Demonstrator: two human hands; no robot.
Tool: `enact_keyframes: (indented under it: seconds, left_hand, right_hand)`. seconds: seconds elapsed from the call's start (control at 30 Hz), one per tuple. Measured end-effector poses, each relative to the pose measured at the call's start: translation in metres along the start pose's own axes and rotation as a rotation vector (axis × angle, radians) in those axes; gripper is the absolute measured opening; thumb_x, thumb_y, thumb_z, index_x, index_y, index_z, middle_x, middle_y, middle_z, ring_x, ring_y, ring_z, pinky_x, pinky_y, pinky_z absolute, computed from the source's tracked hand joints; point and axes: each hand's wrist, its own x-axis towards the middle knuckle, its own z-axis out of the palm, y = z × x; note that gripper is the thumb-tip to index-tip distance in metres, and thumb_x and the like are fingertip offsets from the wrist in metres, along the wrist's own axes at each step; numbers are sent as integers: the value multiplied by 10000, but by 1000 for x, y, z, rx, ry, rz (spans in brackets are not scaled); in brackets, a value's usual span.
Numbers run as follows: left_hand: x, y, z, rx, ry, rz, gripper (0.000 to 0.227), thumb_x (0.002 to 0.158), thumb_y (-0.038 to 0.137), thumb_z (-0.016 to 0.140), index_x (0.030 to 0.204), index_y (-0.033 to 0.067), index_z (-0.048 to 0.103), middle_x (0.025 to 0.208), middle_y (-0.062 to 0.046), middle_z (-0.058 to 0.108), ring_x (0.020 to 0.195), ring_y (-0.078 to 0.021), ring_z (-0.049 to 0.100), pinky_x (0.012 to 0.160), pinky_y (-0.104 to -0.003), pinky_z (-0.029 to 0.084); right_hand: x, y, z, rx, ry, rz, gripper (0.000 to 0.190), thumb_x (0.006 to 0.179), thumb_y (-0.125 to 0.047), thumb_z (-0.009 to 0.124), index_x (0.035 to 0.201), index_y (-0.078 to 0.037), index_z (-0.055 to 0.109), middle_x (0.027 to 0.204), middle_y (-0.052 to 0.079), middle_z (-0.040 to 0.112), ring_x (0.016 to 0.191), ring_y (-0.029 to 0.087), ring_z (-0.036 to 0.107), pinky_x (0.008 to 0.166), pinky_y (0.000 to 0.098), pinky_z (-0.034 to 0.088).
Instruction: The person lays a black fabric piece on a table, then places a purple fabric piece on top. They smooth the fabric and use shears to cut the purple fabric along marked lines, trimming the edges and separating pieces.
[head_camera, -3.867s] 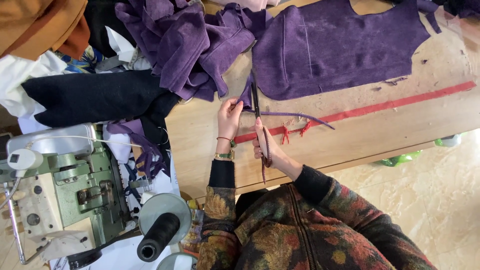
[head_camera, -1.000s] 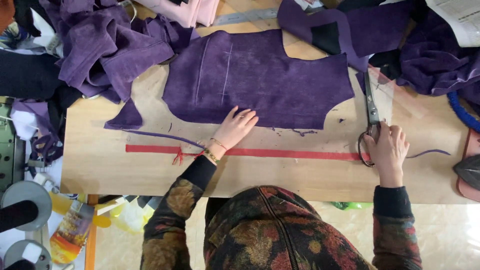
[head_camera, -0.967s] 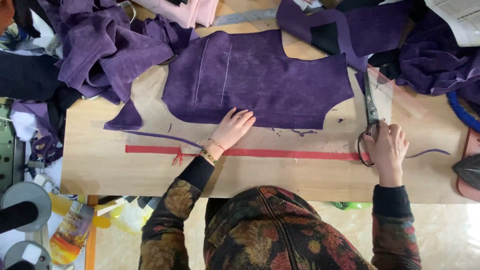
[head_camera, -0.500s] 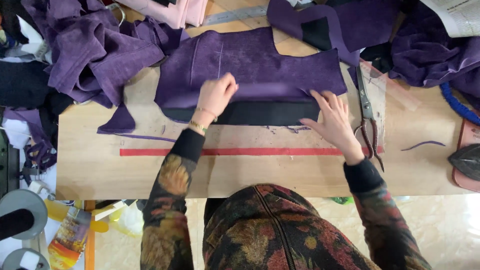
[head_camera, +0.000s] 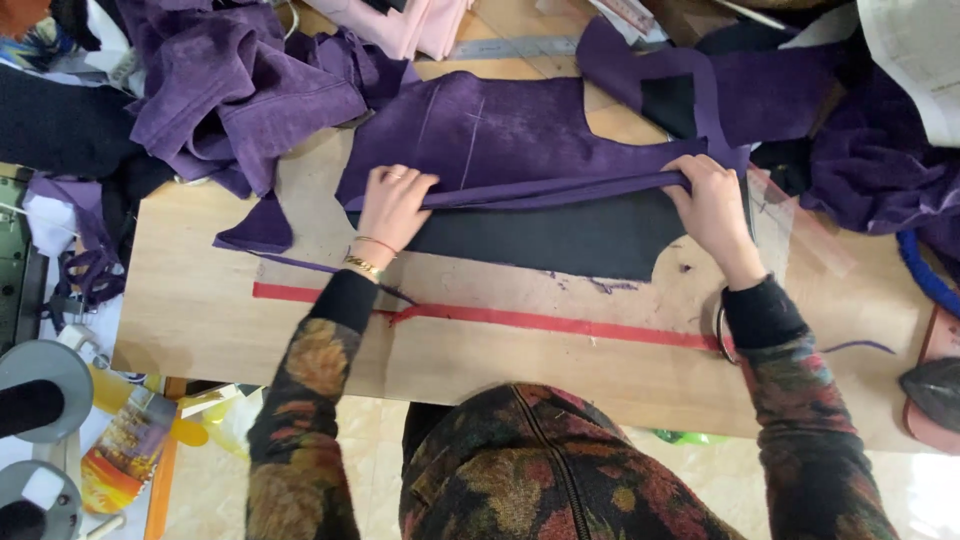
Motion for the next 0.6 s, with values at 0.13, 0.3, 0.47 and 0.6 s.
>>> enact_keyframes:
  seconds: [0.13, 0.3, 0.47, 0.6]
  left_hand:
    - [17, -34, -30, 125, -11, -9, 197, 849, 301, 796, 988, 203, 697, 922, 50, 567, 1000, -171, 530, 888, -369, 434]
    - [116, -37, -89, 375, -93, 28, 221, 832, 358, 788, 991, 210, 744, 966, 17, 659, 1033, -228, 573, 881, -436, 465]
    - [172, -36, -119, 485, -51, -3, 268, 864, 359, 787, 1083, 207, 760, 1042, -10, 716, 1069, -258, 600, 914, -479, 481]
    - [200, -38, -128, 410, 131, -70, 376, 826, 300, 825, 1154, 169, 698, 1151, -58, 635, 1115, -301, 539, 925, -497, 453]
  right_hand:
    - [42, -15, -39, -60, -213, 7, 467, 913, -143, 752, 1367, -169, 647, 1048, 179, 735, 1019, 407, 723, 854, 503, 543]
    - [132, 33, -45, -482, -294, -31, 237, 928, -302, 670, 1113, -178, 748, 971, 125, 778, 921, 358, 769, 758, 482, 598]
    - [170, 36, -76, -548, -180, -22, 227, 971, -318, 634, 1091, -133, 690, 1017, 155, 692, 935, 401, 703, 721, 517, 570]
    - [185, 42, -91, -438, 9, -14, 373, 995, -262, 716, 1257, -40, 571, 1191, 261, 546, 1075, 487, 577, 825, 585, 482]
